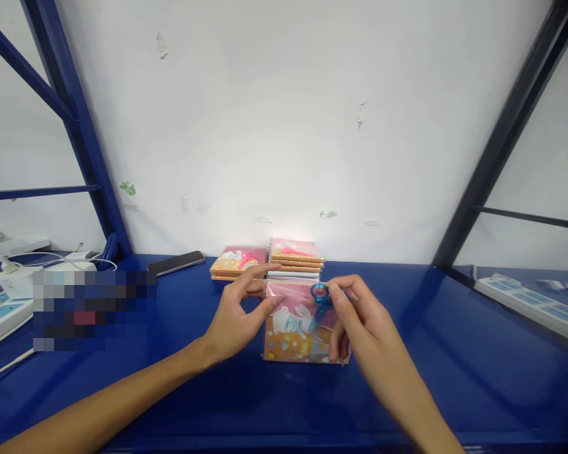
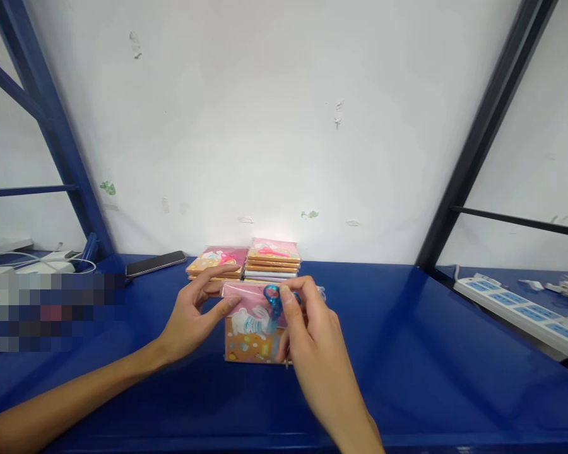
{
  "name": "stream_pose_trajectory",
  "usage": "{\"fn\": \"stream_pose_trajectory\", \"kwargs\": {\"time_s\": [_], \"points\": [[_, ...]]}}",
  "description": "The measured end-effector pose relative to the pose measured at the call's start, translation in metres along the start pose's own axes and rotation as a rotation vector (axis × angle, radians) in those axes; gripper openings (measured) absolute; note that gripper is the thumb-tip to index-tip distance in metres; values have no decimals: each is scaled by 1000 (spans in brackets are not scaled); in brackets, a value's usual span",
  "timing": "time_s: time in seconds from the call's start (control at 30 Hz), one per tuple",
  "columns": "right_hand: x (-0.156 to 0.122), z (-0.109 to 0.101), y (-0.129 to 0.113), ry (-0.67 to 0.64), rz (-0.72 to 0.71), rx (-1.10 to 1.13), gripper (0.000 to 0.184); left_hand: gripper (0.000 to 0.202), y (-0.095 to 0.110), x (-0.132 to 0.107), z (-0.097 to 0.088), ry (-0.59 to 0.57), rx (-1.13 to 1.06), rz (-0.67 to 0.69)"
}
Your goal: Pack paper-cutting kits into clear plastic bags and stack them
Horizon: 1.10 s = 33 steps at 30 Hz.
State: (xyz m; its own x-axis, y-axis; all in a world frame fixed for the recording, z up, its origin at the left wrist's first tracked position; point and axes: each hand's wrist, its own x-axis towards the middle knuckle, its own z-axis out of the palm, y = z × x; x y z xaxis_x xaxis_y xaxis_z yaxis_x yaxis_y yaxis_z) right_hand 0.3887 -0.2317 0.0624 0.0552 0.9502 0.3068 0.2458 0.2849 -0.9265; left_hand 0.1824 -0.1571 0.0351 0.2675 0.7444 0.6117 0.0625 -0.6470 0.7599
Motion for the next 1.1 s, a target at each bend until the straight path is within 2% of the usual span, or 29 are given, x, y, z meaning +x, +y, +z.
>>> {"fn": "stream_pose_trajectory", "kwargs": {"time_s": [0.07, 0.27, 0.43, 0.63, 0.73, 0.83, 0.9, 1.0, 1.1], "points": [[0, 0, 2, -6, -30, -94, 39, 45, 0, 1, 0, 0, 1, -2], [-1, -2, -4, 135, -188, -298, 27, 45, -1, 2, 0, 4, 13, 3], [0, -6, -5, 122, -152, -321, 25, 43, 0, 1, 0, -5, 10, -2], [-3, -12, -5, 140, -265, -442, 22, 37, 2, 2, 0, 7, 18, -11], [-1, -19, -5, 246, -321, -507, 20, 30, 0, 2, 0, 27, 76, 8], [5, -29, 1, 352, -379, -634, 33, 27, -3, 2, -1, 44, 91, -1], [12, -36, 11, 326, -360, -639, 46, 26, -4, 2, -1, 41, 36, -43], [25, -44, 29, 225, -256, -493, 60, 28, -7, 2, -1, 17, -98, -149], [36, -50, 43, 65, -120, -319, 49, 35, -13, 3, 1, -12, -170, -258]]}}
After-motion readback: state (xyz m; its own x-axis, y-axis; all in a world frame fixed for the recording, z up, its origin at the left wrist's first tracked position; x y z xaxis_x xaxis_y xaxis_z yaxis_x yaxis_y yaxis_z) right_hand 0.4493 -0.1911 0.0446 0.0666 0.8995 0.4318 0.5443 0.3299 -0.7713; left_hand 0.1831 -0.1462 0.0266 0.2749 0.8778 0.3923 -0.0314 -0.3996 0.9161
